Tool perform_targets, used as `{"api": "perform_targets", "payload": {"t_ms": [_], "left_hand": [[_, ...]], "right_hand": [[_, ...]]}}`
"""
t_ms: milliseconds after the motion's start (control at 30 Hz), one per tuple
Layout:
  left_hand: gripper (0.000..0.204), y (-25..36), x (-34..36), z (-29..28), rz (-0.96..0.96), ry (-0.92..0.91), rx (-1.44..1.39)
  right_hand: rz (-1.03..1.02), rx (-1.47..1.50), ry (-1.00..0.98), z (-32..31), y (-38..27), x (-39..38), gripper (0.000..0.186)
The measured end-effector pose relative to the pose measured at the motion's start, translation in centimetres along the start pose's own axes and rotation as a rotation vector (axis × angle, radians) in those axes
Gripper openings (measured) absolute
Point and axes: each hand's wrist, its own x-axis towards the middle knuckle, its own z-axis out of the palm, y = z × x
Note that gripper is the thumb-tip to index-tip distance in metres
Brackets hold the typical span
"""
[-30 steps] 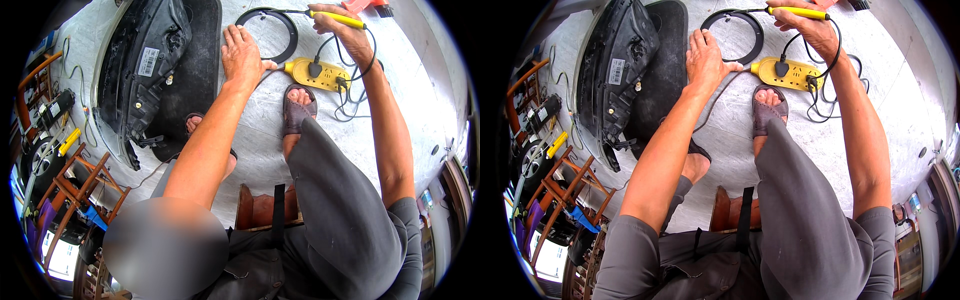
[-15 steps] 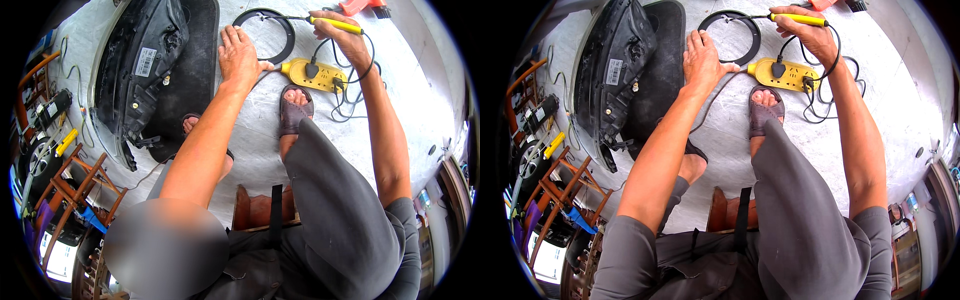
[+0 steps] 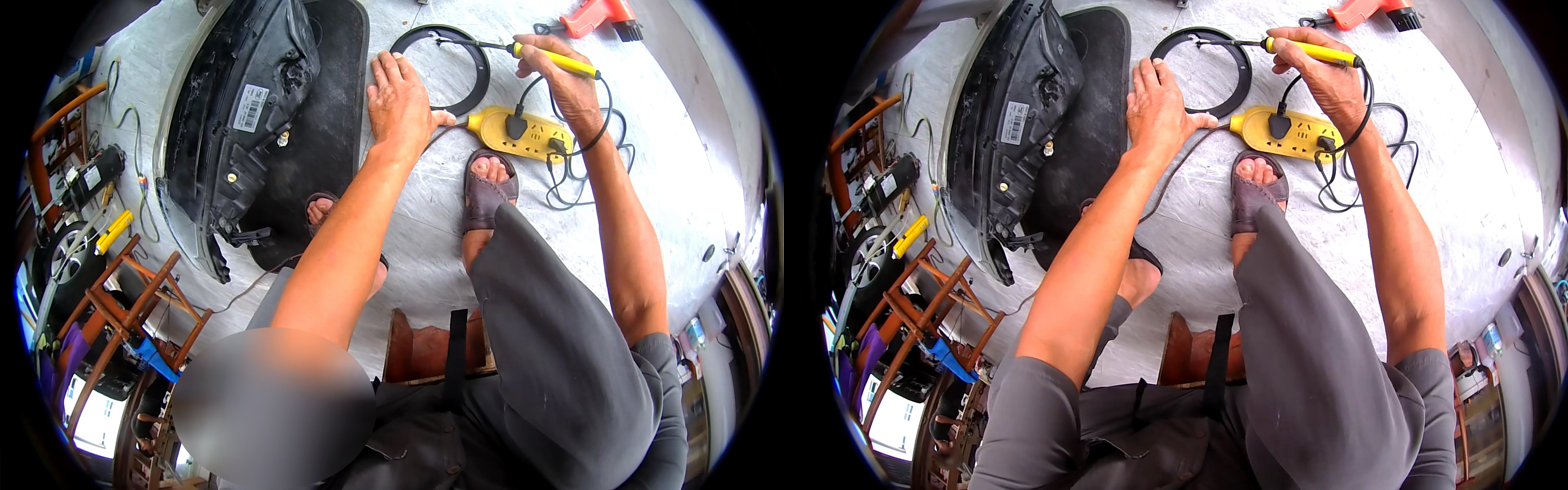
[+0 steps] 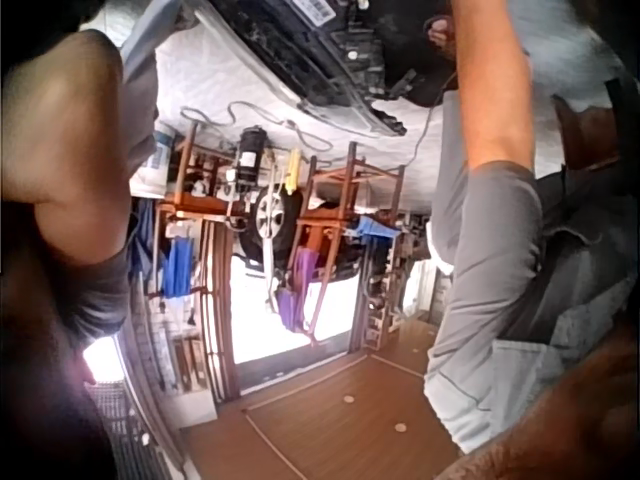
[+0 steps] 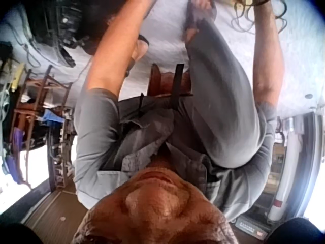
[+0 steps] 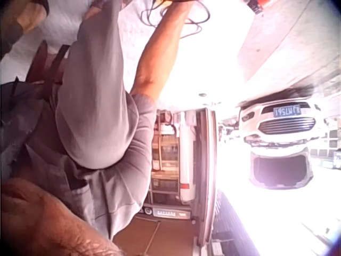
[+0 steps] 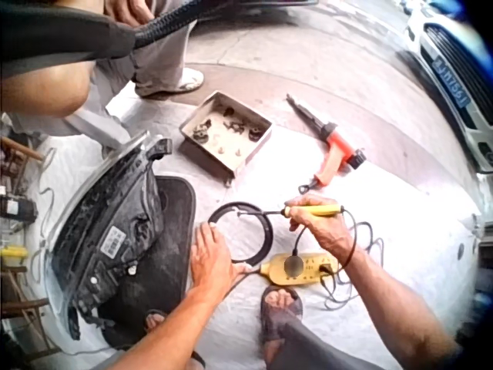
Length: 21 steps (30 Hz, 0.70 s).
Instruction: The person uses a soldering iron to apply heat and sealant to a car headlight assembly and a rubber gasket. They work on the edges of the assembly and the gasket, likely to ensure a watertight seal.
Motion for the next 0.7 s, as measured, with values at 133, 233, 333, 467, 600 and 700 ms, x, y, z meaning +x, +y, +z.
{"api": "perform_targets", "payload": {"t_ms": [133,233,333,467,600,700], "left_hand": [[0.126,0.20,-0.02,-0.18,-0.018,-0.025,-0.007],[0.127,0.16,0.05,-0.14,-0.021,-0.023,0.003],[0.128,0.20,0.02,-0.12,-0.019,-0.032,-0.002],[0.128,0.06,-0.04,-0.02,-0.008,-0.013,-0.003],[0.128,-0.18,-0.09,0.30,0.002,-0.001,-0.004],[0.127,-0.17,-0.11,0.25,0.006,0.003,-0.003]], "right_hand": [[0.000,0.009,0.010,0.27,-0.17,-0.14,0.035],[0.000,0.015,0.009,0.38,-0.26,-0.09,0.034],[0.000,-0.004,0.000,0.34,-0.35,-0.08,0.035],[-0.014,-0.012,-0.008,0.43,-0.08,-0.02,0.035],[-0.009,-0.040,-0.003,0.56,-0.23,-0.09,0.035],[-0.009,-0.042,-0.003,0.58,-0.25,-0.08,0.035]]}}
